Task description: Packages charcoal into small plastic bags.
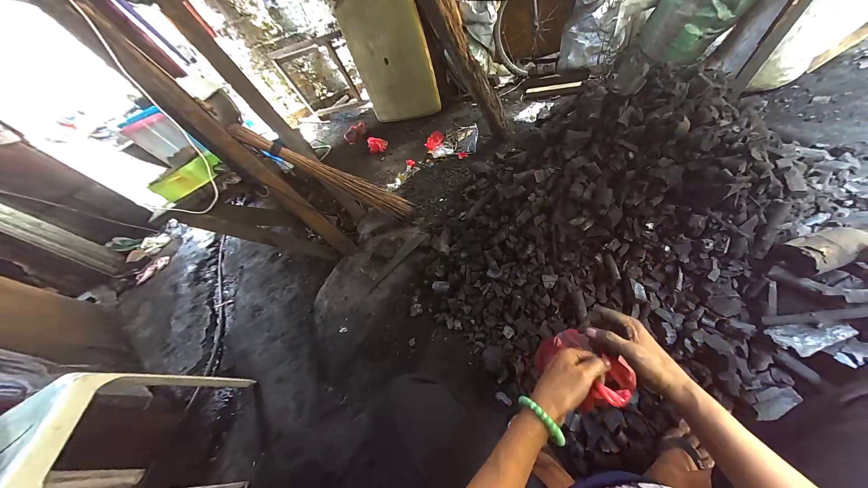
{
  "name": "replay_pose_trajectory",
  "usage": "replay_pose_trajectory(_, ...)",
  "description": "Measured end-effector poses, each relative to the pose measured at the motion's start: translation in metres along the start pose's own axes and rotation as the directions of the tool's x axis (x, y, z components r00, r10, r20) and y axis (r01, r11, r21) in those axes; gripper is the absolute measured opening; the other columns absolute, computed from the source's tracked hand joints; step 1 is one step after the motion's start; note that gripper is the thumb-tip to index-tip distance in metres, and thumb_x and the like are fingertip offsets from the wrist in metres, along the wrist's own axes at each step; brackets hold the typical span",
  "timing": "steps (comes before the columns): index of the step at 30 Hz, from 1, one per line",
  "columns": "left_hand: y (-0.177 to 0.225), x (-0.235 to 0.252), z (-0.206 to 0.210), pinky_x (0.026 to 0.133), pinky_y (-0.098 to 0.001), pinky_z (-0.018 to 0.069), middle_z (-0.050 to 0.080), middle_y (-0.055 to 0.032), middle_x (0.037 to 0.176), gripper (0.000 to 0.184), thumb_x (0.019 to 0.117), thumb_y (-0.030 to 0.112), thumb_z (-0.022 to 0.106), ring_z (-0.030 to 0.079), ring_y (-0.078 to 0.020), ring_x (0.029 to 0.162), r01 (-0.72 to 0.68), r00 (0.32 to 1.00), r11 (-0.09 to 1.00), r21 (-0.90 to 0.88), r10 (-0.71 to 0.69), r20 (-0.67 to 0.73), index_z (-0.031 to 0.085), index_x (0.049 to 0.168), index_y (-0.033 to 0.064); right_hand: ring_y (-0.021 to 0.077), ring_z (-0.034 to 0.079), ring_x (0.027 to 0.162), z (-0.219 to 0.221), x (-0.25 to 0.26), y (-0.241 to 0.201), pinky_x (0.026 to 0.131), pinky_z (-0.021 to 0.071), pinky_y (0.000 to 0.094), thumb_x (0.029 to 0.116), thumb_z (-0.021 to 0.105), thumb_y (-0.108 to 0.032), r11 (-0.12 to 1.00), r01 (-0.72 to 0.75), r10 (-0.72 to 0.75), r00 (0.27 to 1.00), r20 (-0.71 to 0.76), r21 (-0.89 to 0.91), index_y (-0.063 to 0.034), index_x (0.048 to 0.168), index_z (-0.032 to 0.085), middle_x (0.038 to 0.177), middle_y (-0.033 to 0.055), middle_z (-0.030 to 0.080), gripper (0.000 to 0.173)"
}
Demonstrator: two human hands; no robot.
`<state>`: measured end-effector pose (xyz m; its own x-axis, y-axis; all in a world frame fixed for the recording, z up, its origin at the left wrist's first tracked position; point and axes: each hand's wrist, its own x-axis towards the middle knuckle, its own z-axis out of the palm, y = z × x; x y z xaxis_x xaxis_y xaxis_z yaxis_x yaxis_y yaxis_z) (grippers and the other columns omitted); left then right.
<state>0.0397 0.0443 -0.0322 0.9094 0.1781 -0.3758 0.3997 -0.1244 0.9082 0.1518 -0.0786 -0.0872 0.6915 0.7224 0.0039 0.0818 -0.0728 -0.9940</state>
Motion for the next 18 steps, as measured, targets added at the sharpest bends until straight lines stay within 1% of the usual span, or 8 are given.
replay_pose_trajectory(1, -0.001, 0.002, 0.004, 0.057, -0.0181, 0.0425, 0.050, 0.0048, 0.062, 0.032, 0.1020, 0.007, 0.047, 0.048, -0.0019, 0.056, 0.062, 0.998, 0.953, -0.296, -0.062, 0.010, 0.055, 0.071, 0.0091, 0.0025, 0.061, 0.073, 0.008, -0.004, -0.003, 0.070, 0.0516, 0.0246, 0.0991, 0.055, -0.033, 0.996, 0.053, -0.059, 0.995, -0.077, -0.071, -0.0093, 0.102, 0.069, 0.083, -0.0048, 0.065, 0.028)
replay_pose_trajectory(3, 0.002, 0.001, 0.012, 0.046, -0.0126, 0.0412, 0.046, 0.0067, 0.054, 0.033, 0.1028, 0.002, 0.042, 0.045, 0.0005, 0.046, 0.133, 0.986, 0.650, -0.748, -0.160, 0.036, 0.052, 0.073, 0.0130, -0.0003, 0.060, 0.074, 0.021, -0.009, 0.000, 0.070, 0.0516, 0.0206, 0.1024, 0.050, -0.039, 0.968, 0.201, -0.235, 0.937, -0.259, -0.149, -0.0093, 0.096, 0.070, 0.083, -0.0060, 0.063, 0.036)
replay_pose_trajectory(6, 0.004, 0.001, 0.016, 0.050, -0.0148, 0.0467, 0.053, 0.0027, 0.060, 0.034, 0.1068, 0.012, 0.040, 0.053, -0.0036, 0.050, 0.085, 0.985, 0.451, -0.888, -0.170, 0.008, 0.057, 0.078, 0.0104, -0.0045, 0.055, 0.075, 0.023, -0.015, 0.006, 0.066, 0.0485, 0.0132, 0.0967, 0.054, -0.060, 0.920, 0.382, -0.388, 0.850, -0.357, -0.088, -0.0187, 0.084, 0.061, 0.084, -0.0102, 0.056, 0.044)
replay_pose_trajectory(9, 0.006, -0.007, 0.006, 0.062, -0.0229, 0.0544, 0.066, -0.0031, 0.075, 0.049, 0.1120, 0.031, 0.030, 0.063, -0.0099, 0.064, 0.069, 0.991, 0.601, -0.796, -0.134, -0.016, 0.062, 0.086, 0.0060, -0.0011, 0.056, 0.095, 0.005, -0.029, 0.008, 0.080, 0.0486, 0.0160, 0.0755, 0.061, -0.085, 0.820, 0.491, -0.562, 0.787, -0.254, -0.293, -0.0178, 0.087, 0.058, 0.097, -0.0048, 0.057, 0.068)
replay_pose_trajectory(11, 0.010, -0.014, 0.001, 0.063, -0.0232, 0.0559, 0.069, -0.0038, 0.076, 0.060, 0.1129, 0.035, 0.022, 0.066, -0.0099, 0.064, 0.068, 0.993, 0.696, -0.715, -0.114, -0.017, 0.066, 0.087, 0.0036, 0.0084, 0.056, 0.094, -0.002, -0.036, 0.008, 0.083, 0.0469, 0.0213, 0.0719, 0.060, -0.089, 0.673, 0.529, -0.680, 0.718, -0.149, -0.518, -0.0108, 0.083, 0.056, 0.093, 0.0045, 0.056, 0.079)
replay_pose_trajectory(14, 0.015, -0.023, 0.001, 0.076, -0.0258, 0.0558, 0.070, -0.0012, 0.083, 0.056, 0.1124, 0.031, 0.022, 0.067, -0.0081, 0.076, -0.007, 1.000, 0.840, -0.542, 0.011, 0.005, 0.067, 0.092, 0.0047, 0.0141, 0.058, 0.078, 0.003, -0.033, 0.000, 0.079, 0.0475, 0.0261, 0.0945, 0.064, -0.057, 0.553, 0.598, -0.785, 0.608, -0.122, -0.579, -0.0093, 0.073, 0.055, 0.074, 0.0066, 0.057, 0.053)
replay_pose_trajectory(16, 0.019, -0.029, -0.002, 0.066, -0.0237, 0.0541, 0.066, 0.0012, 0.081, 0.053, 0.1110, 0.032, 0.027, 0.061, -0.0048, 0.067, -0.165, 0.986, 0.967, -0.197, 0.162, -0.033, 0.069, 0.095, 0.0031, 0.0128, 0.058, 0.073, 0.008, -0.027, -0.014, 0.077, 0.0477, 0.0231, 0.0976, 0.063, -0.029, 0.529, 0.637, -0.817, 0.562, -0.132, -0.561, -0.0068, 0.071, 0.057, 0.069, 0.0064, 0.056, 0.036)
replay_pose_trajectory(18, 0.032, -0.041, -0.006, 0.064, -0.0269, 0.0501, 0.060, -0.0039, 0.082, 0.054, 0.1099, 0.035, 0.037, 0.056, -0.0090, 0.066, -0.306, 0.937, 0.916, 0.259, 0.338, -0.089, 0.072, 0.090, -0.0004, 0.0140, 0.057, 0.071, 0.004, -0.021, -0.026, 0.078, 0.0466, 0.0259, 0.0957, 0.059, -0.024, 0.427, 0.659, -0.855, 0.517, -0.040, -0.620, -0.0079, 0.073, 0.062, 0.067, 0.0052, 0.056, 0.028)
